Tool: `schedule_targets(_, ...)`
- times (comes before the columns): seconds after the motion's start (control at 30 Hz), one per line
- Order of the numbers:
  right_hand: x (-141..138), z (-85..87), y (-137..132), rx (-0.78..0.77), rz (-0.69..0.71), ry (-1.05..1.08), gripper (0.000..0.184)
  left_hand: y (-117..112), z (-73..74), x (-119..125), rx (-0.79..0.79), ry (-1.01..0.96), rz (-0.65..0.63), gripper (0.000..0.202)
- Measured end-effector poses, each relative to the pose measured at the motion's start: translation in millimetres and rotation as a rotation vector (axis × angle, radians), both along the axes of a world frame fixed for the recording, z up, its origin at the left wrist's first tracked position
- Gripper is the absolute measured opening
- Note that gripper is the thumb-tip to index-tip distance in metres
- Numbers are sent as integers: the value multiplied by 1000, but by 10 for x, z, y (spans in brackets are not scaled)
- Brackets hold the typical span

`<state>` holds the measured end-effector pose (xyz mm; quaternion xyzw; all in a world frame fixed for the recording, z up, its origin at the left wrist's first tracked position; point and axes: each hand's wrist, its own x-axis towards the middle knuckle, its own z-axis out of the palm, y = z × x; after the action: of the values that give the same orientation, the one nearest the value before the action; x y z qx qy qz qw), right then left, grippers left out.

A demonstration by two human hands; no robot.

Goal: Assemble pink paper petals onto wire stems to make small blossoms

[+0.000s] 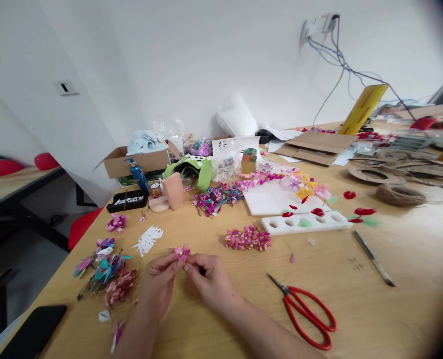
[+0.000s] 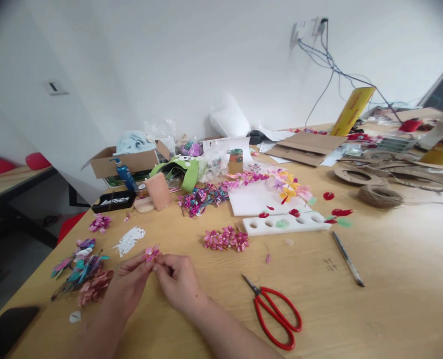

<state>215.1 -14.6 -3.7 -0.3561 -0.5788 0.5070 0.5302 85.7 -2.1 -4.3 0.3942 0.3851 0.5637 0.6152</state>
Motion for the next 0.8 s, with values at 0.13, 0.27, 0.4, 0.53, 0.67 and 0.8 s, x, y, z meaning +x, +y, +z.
schedule_targets(0.13,8,-50,2,45,-20,-65,28,-10,19,11,21,8,31,21)
schedule_targets(0.27,13,-64,-5,67,-41,-108,29,-3,29,20,30,19,62,21)
schedule_targets(0.4,21,-68,-6,106,-53,-145,30,4,29,20,53,56,77,20)
schedule_targets(0.53,22,-86,2,126,-65,-170,29,5,4,10,68,45,46,18)
schedule_targets(0.67,21,-90,-6,145,-85,-201,27,1,-22,1,82,28,38,17)
schedule_targets(0.8,27,-81,-21,181,-105,-234,27,-4,-15,3,90,22,32,17)
